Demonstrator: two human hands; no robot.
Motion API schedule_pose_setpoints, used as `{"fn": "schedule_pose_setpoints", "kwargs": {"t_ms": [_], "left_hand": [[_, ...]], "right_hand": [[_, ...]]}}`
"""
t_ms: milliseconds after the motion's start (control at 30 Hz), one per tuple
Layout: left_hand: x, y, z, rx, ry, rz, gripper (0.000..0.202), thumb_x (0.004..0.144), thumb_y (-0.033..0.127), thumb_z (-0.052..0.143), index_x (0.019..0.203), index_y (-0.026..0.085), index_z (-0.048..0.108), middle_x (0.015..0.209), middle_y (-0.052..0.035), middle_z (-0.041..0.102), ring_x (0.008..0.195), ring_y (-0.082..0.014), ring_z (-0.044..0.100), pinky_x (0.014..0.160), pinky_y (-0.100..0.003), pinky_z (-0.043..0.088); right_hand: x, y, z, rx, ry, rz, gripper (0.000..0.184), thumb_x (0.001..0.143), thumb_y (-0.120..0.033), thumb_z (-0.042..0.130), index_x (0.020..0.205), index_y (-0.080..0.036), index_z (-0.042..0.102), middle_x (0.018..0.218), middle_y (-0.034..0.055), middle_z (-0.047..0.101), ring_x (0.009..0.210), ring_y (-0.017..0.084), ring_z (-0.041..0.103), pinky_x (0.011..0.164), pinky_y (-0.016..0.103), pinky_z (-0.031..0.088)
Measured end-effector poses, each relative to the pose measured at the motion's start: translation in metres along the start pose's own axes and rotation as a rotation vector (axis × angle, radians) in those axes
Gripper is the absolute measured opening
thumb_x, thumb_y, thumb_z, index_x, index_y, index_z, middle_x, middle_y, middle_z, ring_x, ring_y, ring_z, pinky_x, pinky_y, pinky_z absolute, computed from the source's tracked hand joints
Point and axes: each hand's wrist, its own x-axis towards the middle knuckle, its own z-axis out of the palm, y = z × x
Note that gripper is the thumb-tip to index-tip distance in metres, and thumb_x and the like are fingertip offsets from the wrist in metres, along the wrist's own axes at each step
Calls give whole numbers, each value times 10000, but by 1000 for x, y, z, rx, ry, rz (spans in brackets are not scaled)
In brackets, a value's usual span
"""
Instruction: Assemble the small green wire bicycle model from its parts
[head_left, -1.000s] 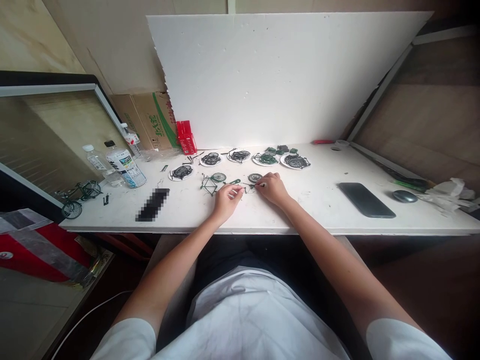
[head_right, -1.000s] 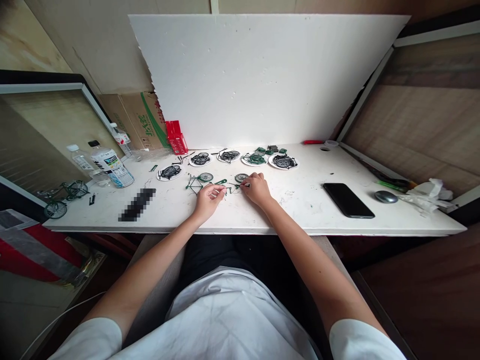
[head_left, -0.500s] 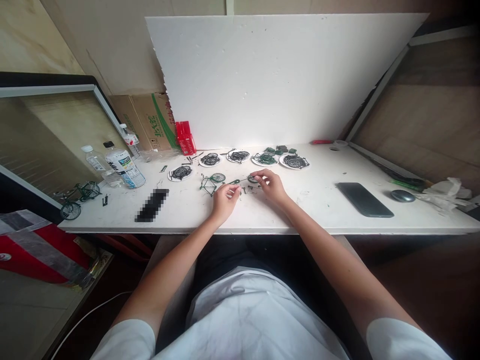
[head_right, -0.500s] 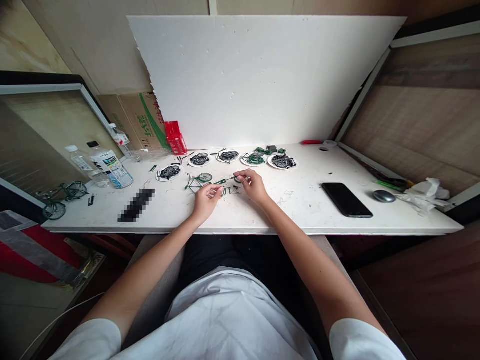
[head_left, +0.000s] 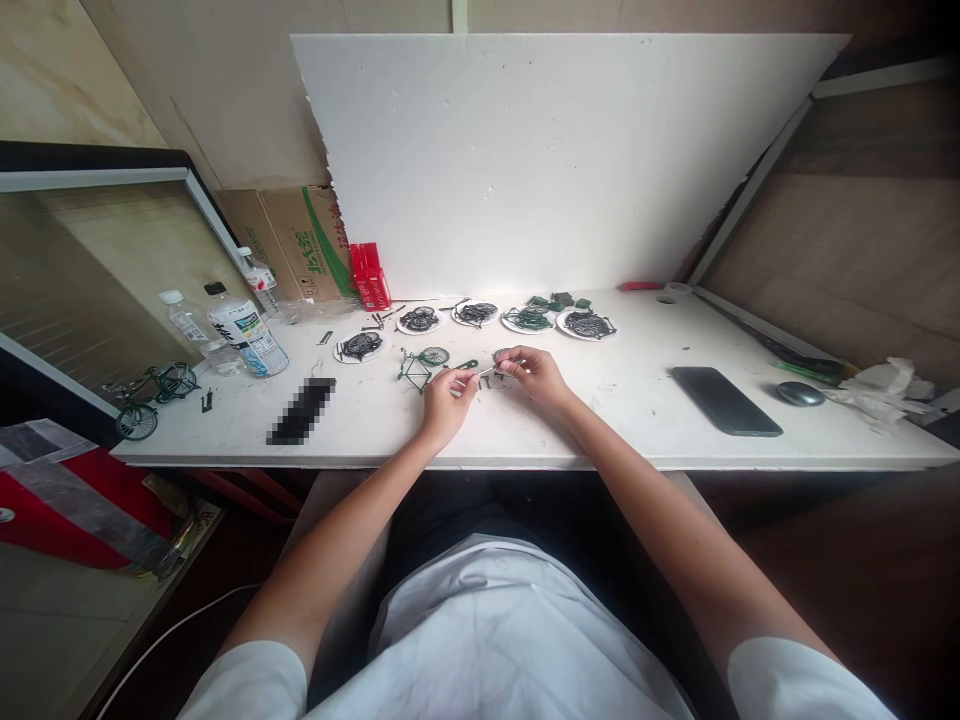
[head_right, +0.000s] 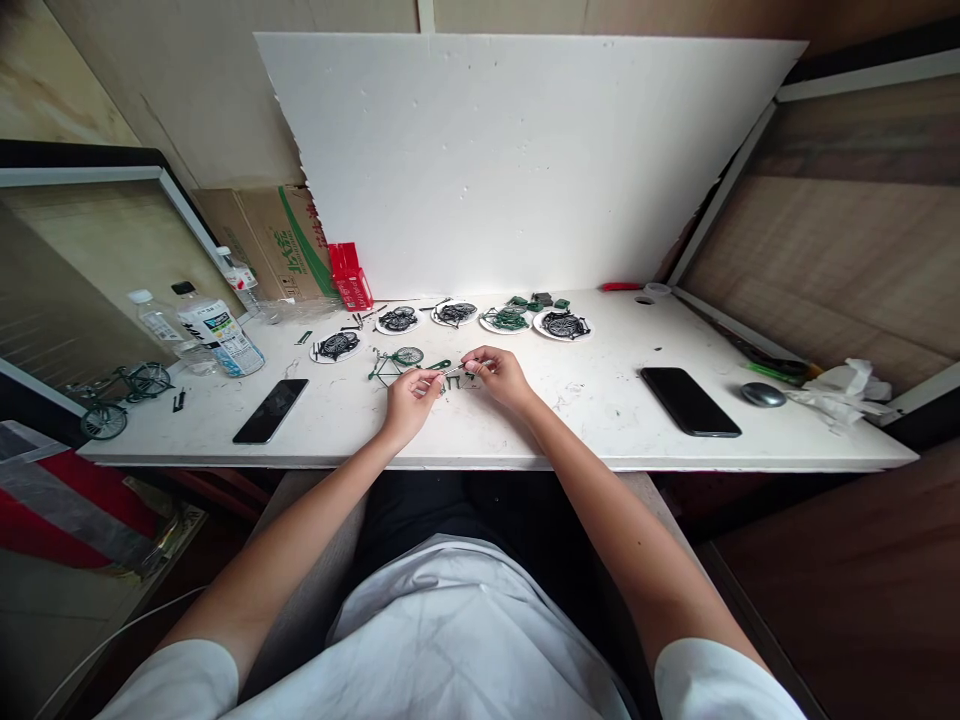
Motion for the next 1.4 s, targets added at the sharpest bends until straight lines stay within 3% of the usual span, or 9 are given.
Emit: {"fn": "schedule_pose_setpoints", "kwargs": {"t_ms": [767, 1000, 1400], "left_hand": [[0, 0, 0, -11, -4, -5, 235, 954, 431, 751, 1011, 210, 806, 1033, -98, 783, 736, -168, 709, 648, -290, 570], [0, 1, 0, 2, -6, 10, 230, 956, 422, 749, 1011, 207, 808, 1022, -94, 781, 729, -164, 704, 647, -287, 561], [-1, 3, 0, 22, -24, 17, 200, 953, 380, 750, 995, 193, 808, 993, -82, 778, 720, -149, 707, 638, -269, 549]], "right_hand": [[-1, -1, 1, -2, -13, -4, 419, 911, -635, 746, 978, -223, 766, 1049, 102, 799, 920, 268, 726, 824, 407, 580], [-2, -2, 1, -6, -26, -8, 487, 918, -715, 710, 930, -228, 719, 958, 85, 781, 906, 262, 716, 855, 409, 569], [-2, -9, 3, -22, -45, 41, 633, 902, -845, 627, 835, -217, 672, 823, 82, 761, 775, 225, 680, 769, 358, 543]]}}
